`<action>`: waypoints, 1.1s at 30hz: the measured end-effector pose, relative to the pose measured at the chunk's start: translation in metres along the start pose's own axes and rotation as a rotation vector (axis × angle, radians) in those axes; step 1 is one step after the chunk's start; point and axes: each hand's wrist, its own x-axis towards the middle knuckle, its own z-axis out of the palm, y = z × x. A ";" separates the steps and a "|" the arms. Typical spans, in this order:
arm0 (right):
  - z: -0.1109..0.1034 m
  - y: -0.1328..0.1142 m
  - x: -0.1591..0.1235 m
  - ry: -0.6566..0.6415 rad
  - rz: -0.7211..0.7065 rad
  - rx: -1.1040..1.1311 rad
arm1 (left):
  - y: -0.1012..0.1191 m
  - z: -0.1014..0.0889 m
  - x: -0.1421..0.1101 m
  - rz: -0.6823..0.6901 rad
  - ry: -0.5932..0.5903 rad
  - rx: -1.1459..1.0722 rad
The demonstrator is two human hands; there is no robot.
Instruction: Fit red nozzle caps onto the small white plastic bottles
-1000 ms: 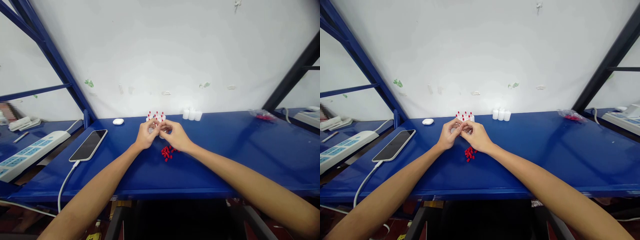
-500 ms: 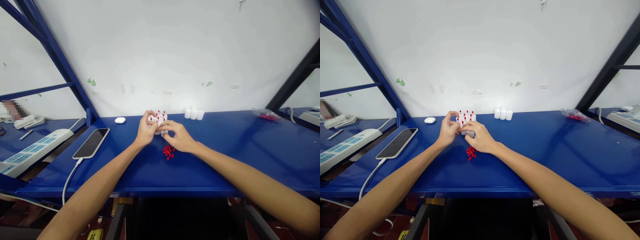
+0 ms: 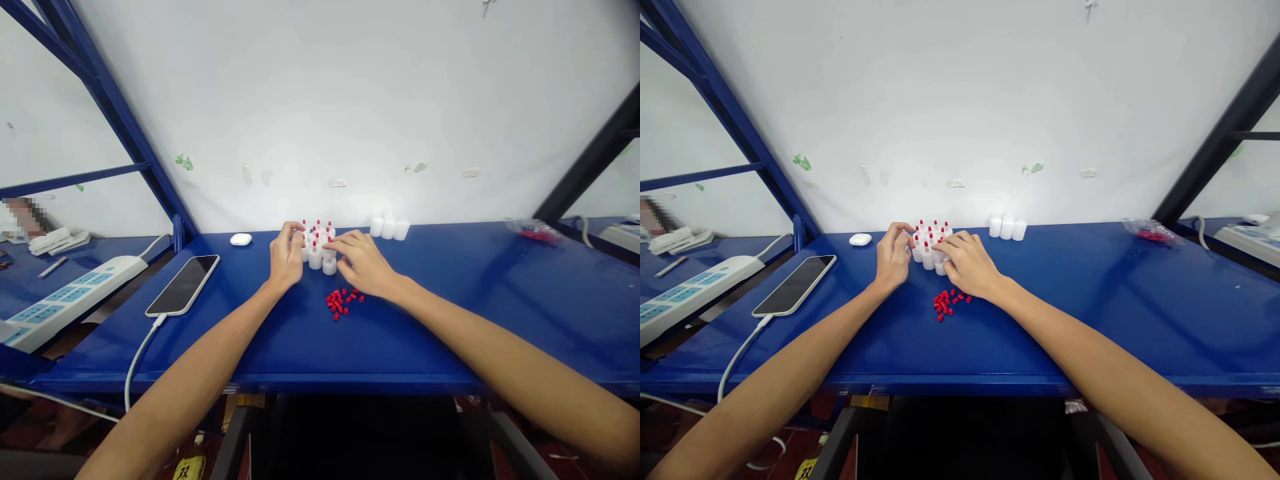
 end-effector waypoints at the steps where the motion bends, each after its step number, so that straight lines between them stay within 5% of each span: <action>1: 0.000 0.000 -0.001 -0.060 -0.011 -0.040 | 0.000 0.000 0.000 0.001 0.004 0.005; 4: 0.001 -0.002 -0.001 -0.158 -0.040 -0.096 | 0.000 0.002 -0.002 0.030 -0.019 0.020; 8: -0.004 0.011 0.005 -0.004 0.000 -0.070 | 0.002 0.002 -0.003 0.081 -0.042 0.069; 13: -0.020 0.079 -0.003 0.329 0.455 -0.224 | 0.004 0.000 -0.002 0.087 -0.102 0.062; 16: -0.023 0.117 -0.017 0.202 0.732 -0.285 | 0.007 0.001 -0.001 0.088 -0.106 0.058; 20: -0.018 0.133 -0.026 0.056 0.948 -0.185 | 0.009 0.001 -0.003 0.071 -0.093 0.055; 33: -0.011 0.138 -0.031 0.154 0.870 -0.133 | 0.007 0.004 -0.010 0.132 -0.223 0.006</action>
